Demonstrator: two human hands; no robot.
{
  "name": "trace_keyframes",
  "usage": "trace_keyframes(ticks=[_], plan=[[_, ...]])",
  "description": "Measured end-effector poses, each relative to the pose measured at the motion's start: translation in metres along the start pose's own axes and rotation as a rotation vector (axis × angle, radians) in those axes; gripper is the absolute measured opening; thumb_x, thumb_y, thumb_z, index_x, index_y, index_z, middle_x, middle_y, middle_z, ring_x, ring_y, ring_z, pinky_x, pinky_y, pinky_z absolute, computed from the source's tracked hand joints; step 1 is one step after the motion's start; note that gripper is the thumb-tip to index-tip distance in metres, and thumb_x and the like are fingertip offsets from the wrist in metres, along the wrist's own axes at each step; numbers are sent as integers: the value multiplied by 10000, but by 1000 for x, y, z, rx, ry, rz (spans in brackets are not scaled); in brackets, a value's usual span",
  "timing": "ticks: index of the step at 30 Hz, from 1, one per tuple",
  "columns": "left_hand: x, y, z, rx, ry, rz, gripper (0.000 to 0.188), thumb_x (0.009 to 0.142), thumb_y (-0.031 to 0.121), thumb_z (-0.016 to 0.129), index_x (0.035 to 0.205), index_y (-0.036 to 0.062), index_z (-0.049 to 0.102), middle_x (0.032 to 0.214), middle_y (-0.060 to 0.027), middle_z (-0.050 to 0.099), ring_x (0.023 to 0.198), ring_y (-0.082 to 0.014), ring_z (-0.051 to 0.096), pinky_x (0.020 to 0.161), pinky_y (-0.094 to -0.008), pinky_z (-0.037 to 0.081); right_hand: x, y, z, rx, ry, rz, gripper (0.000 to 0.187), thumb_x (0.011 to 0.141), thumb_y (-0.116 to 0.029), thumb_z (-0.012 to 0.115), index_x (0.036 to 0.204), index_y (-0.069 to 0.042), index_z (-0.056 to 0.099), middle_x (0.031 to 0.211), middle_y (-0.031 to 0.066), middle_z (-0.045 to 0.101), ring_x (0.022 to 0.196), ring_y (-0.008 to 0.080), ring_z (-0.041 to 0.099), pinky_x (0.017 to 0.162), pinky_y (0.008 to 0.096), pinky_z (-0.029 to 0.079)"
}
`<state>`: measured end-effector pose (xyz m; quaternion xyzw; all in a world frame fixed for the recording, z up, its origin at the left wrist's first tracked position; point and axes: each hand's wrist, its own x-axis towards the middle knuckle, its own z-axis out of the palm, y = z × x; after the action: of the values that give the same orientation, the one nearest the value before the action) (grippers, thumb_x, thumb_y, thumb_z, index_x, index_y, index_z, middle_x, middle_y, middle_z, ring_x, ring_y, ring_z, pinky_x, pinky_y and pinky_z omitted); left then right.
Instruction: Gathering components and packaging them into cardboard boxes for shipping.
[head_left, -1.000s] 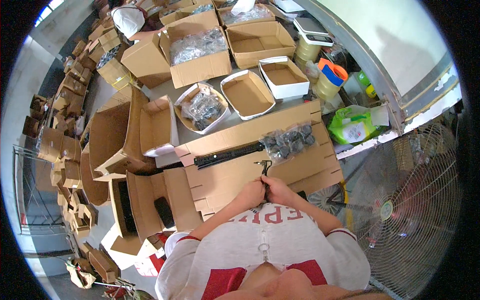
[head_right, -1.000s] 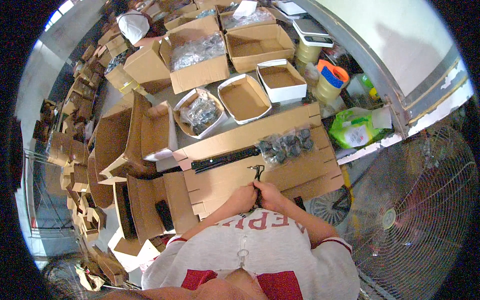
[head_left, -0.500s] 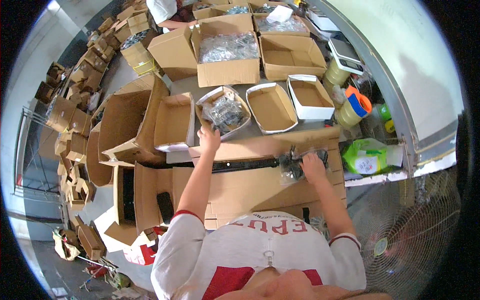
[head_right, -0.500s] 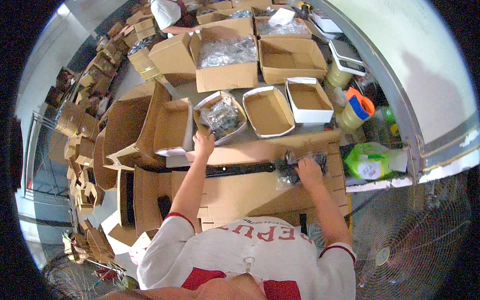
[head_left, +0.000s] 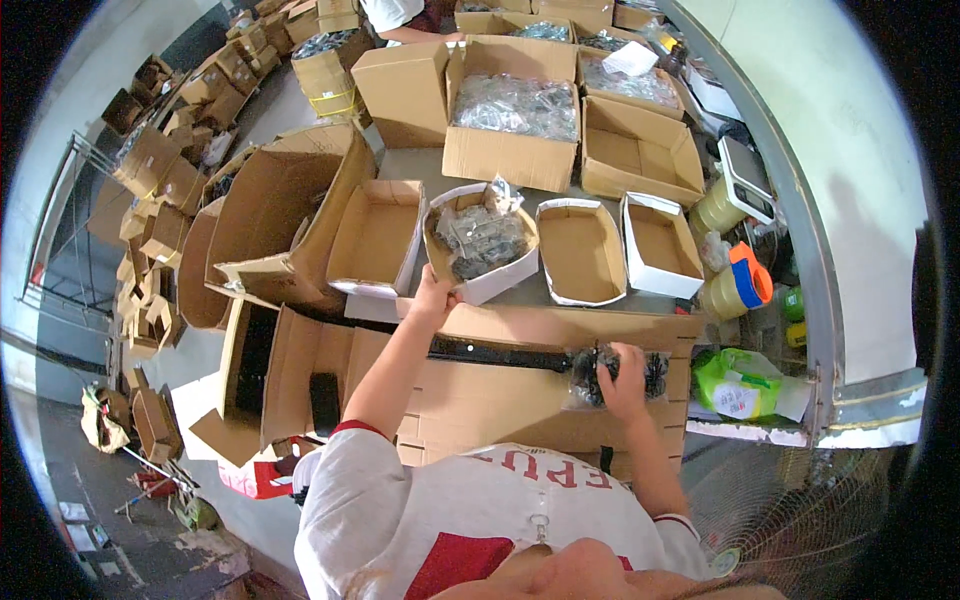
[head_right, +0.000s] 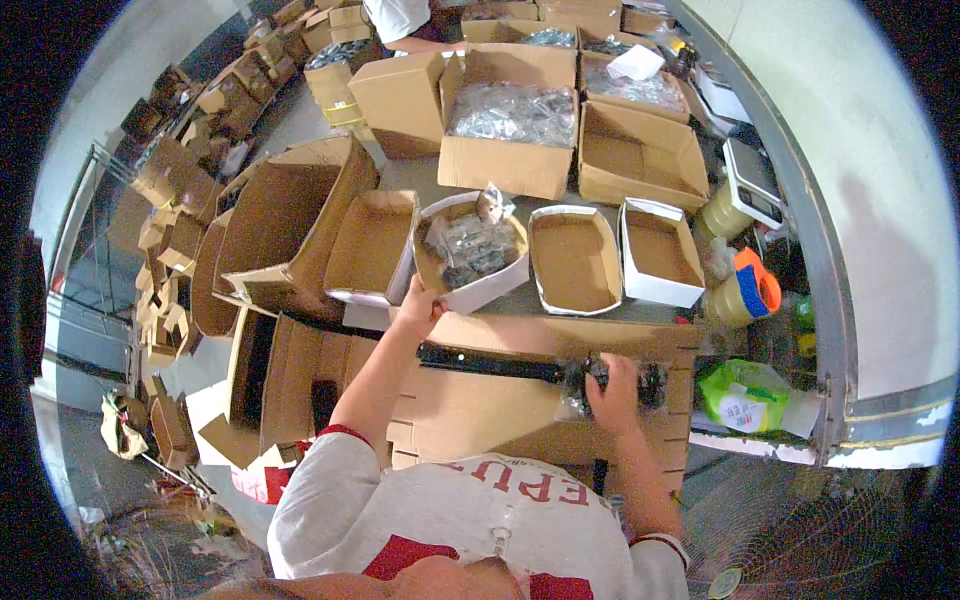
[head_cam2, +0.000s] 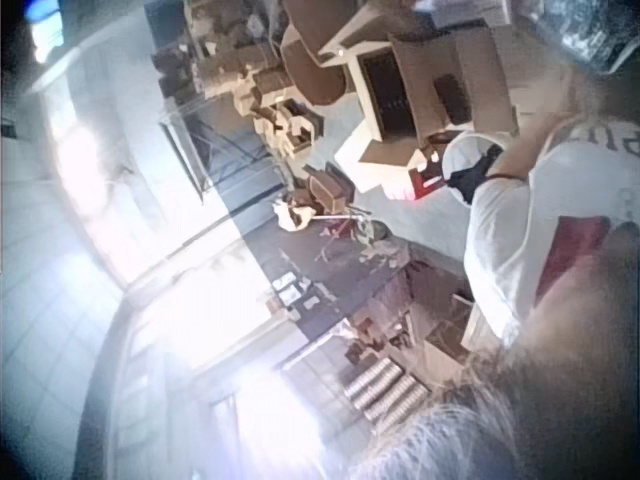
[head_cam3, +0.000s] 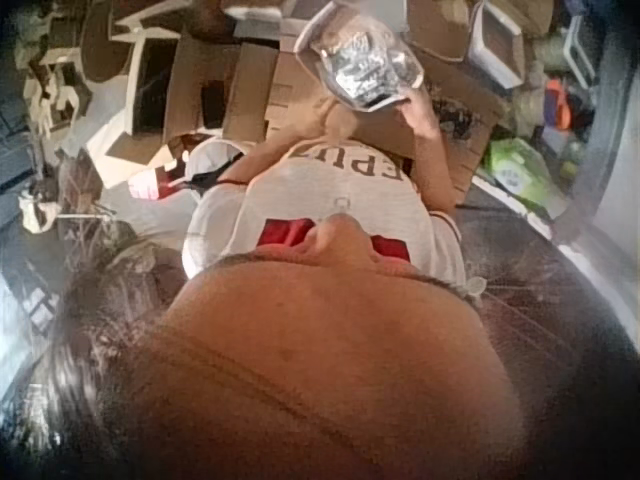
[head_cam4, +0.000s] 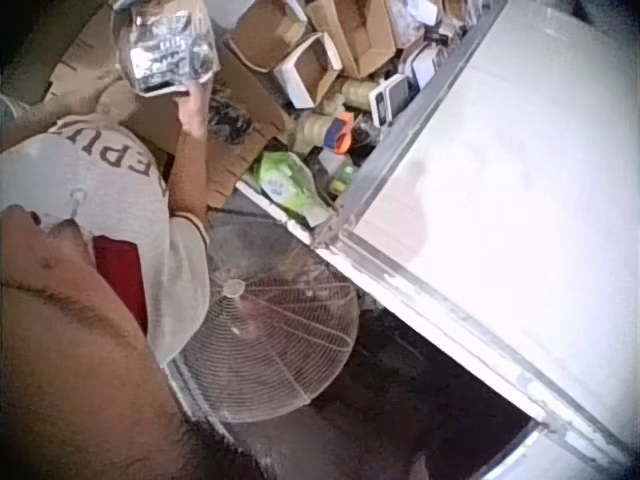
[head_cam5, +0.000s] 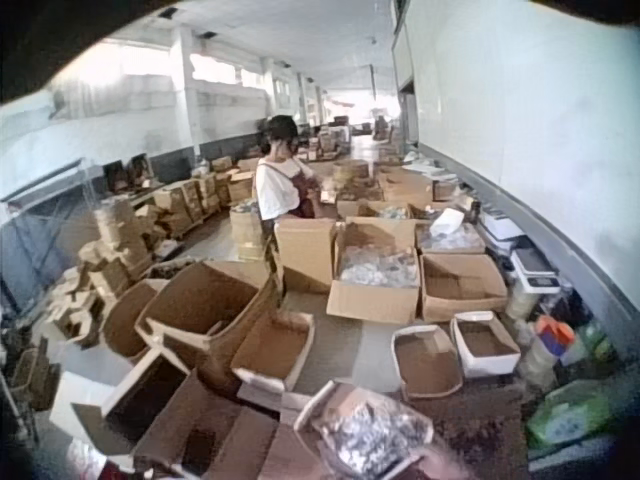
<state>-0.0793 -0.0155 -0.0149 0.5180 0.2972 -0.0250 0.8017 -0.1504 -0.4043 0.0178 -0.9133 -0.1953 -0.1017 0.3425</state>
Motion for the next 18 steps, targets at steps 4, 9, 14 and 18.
trace_keyframes(ticks=[4,9,14,18], plan=[[-77,-27,12,-115,-95,210,464,807,-91,381,1193,153,296,893,-103,531,551,-143,520,435,-232,419,18,-33,45,935,-290,610,566,906,-309,613,1335,-35,365,1138,149,543,921,260,606,782,367,506],[-192,-68,25,-38,-205,180,478,927,39,458,1248,168,128,972,-118,518,678,-164,596,554,-275,516,42,-76,65,1665,-349,740,700,872,-414,619,1393,-93,279,1204,149,531,944,294,633,703,454,587],[-194,-147,-40,457,-505,371,777,834,297,710,1409,209,194,1300,-185,434,1193,-309,466,953,-482,437,19,-64,44,1532,-483,653,518,800,-150,514,1290,4,448,1173,136,598,1031,275,615,803,420,561],[-200,-121,-64,1936,-597,569,870,696,361,799,1417,228,331,1450,-178,295,1335,-401,289,1026,-528,350,6,-41,42,1356,-417,548,624,752,-8,503,1360,-45,370,1229,110,552,1024,254,609,726,379,569]])
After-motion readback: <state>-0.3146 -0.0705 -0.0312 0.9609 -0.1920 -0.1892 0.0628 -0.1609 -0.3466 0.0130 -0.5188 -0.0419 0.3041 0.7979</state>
